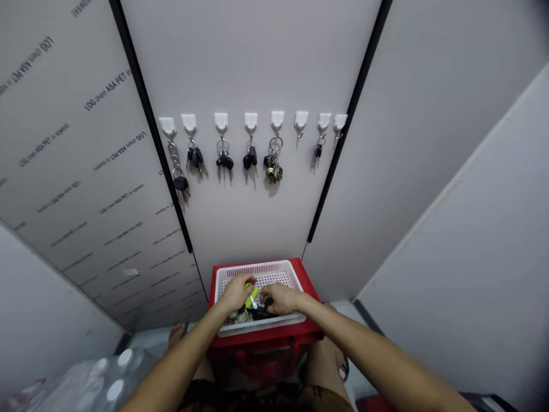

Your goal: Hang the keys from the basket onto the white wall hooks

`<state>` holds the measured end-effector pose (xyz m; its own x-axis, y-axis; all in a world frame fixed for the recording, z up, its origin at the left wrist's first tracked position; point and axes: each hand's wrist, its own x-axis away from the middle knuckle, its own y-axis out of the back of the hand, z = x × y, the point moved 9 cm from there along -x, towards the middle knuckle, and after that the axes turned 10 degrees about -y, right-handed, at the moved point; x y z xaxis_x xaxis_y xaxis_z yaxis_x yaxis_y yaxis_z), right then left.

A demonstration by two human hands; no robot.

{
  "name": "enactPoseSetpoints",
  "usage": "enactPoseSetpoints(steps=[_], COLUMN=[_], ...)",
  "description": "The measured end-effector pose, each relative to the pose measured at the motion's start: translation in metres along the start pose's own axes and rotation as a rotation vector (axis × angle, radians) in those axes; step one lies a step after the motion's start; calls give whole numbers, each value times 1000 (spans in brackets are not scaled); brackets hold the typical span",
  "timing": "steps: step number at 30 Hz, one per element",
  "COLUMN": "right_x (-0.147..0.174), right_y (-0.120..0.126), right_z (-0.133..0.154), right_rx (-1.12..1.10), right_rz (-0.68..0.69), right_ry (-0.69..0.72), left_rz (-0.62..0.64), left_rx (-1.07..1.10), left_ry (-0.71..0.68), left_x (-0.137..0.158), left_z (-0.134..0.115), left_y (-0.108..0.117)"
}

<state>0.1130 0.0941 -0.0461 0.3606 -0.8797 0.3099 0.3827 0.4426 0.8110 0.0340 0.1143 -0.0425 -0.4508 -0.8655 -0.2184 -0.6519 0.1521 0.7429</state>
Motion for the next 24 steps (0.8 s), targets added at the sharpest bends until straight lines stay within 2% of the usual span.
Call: enactPoseSetpoints(steps=[4, 7, 9, 12, 14, 16, 18, 20, 22, 24], right_x=[-8, -8, -5, 2, 5, 6, 7, 9, 19, 32], right_y=[32, 53, 63, 69, 68, 68, 70, 78, 100, 123], right_z=[-21, -24, -23, -26, -27, -26, -24, -22, -17, 0], right_rx=[-322, -663, -878, -1126, -1246, -1317, -1322, -1204, -939, -623], right_rz=[-123, -144, -156, -192, -208, -212, -222, -286, -461, -637], right_ry=[-124, -121, -98, -116, -125, -109, -99, -112, -80, 20], left_rz=[-55, -86, -36, 52, 23, -58, -135, -191, -187, -158], left_rx=[190, 449, 619, 773, 784, 763, 719, 641, 547, 475], left_ry=[-6, -35, -43, -24, -10, -17, -29, -28, -24, -31], left_x=[-9, -25, -34, -38, -37, -35, -35, -37, -41, -46], left_z=[-10, -27, -38, -48, -47, -44, -43, -43, -48, -56], left_y=[5, 9, 5, -5, -6, -1, 6, 17, 28, 37])
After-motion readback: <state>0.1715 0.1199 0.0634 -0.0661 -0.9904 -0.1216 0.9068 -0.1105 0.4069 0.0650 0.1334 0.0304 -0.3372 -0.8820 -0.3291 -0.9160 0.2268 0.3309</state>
